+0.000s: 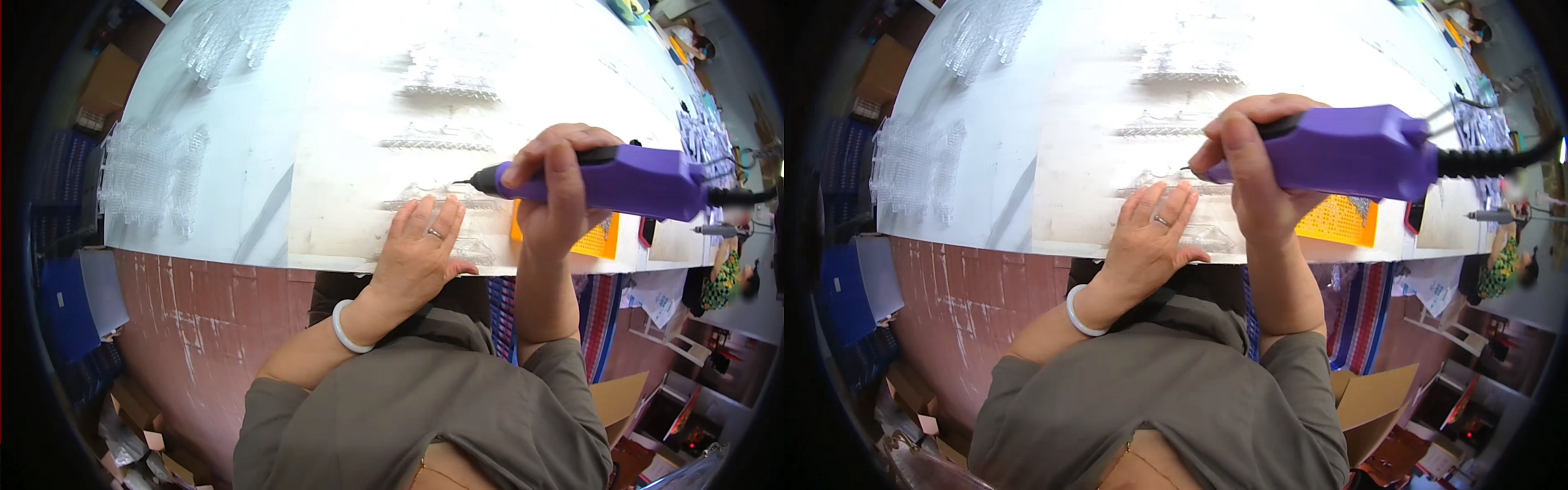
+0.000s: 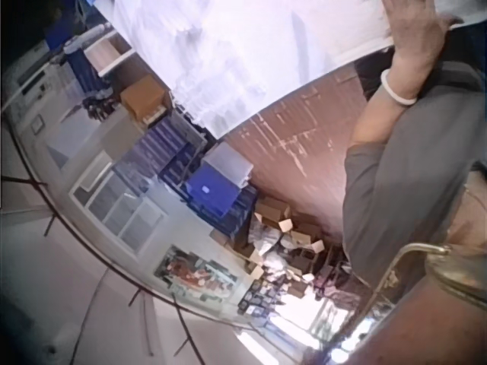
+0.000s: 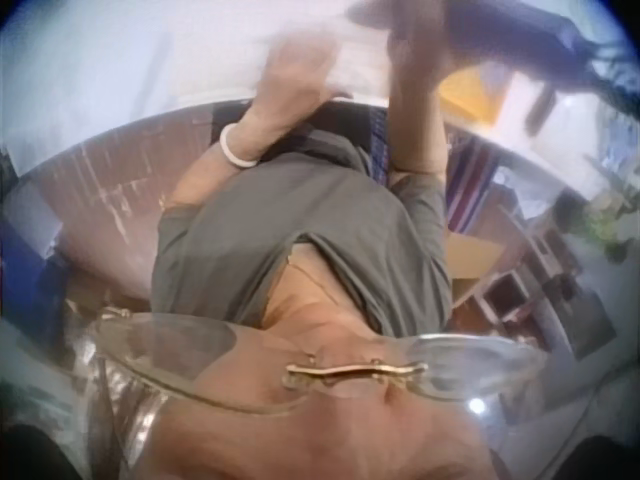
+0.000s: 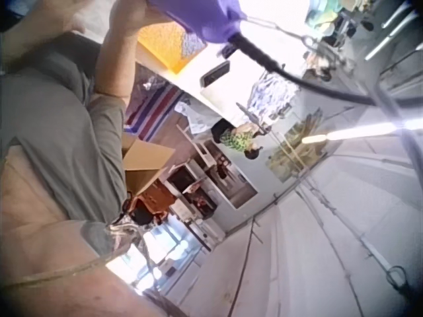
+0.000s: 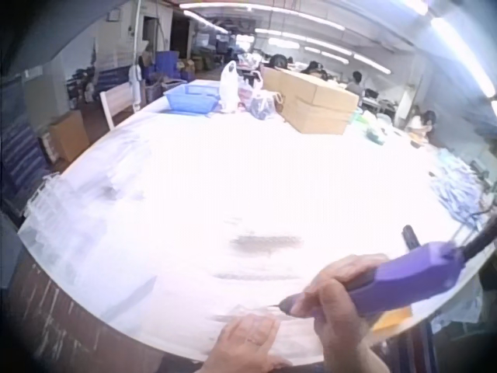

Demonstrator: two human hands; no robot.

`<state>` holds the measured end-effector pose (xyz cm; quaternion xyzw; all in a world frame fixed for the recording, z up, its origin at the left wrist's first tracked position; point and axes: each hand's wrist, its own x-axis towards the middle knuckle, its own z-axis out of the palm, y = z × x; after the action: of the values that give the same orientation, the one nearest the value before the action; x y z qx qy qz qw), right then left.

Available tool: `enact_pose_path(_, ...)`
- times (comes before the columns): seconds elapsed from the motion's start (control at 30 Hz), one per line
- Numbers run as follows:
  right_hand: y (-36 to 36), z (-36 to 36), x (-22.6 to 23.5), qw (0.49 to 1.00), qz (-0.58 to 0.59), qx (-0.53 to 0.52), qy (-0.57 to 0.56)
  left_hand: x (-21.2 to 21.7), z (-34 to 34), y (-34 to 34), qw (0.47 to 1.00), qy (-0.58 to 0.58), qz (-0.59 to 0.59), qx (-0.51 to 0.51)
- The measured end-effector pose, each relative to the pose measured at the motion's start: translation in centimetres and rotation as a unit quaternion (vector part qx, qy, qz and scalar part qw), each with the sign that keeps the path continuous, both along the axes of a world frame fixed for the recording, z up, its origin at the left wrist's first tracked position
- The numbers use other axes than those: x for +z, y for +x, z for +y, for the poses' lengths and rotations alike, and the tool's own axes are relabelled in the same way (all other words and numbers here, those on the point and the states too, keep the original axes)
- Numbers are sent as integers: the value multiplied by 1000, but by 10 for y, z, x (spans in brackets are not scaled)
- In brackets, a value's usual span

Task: Join small plastic components using a handheld assembly tool at a workshop station.

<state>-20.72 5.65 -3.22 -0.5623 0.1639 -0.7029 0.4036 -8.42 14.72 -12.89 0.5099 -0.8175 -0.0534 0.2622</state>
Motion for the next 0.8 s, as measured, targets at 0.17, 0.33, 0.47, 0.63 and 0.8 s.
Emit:
enact_pose_path(0.17,26,-4,-8,999,18,29,25,2,-1,2,999,33,7,-3)
enact_pose_path(0.33,41,-3,-11,998,25,38,50,-1,-1,3,999,32,19,2)
enact_pose_path(0.47,45,-2,-11,996,38,31,69,-6,0,2,1000,21,17,6)
enact_pose_path(0.63,46,-3,-14,996,36,44,68,-8,0,2,1000,9,25,10)
enact_pose_path(0.8,47,-2,-15,996,44,45,64,-7,0,3,999,14,29,5)
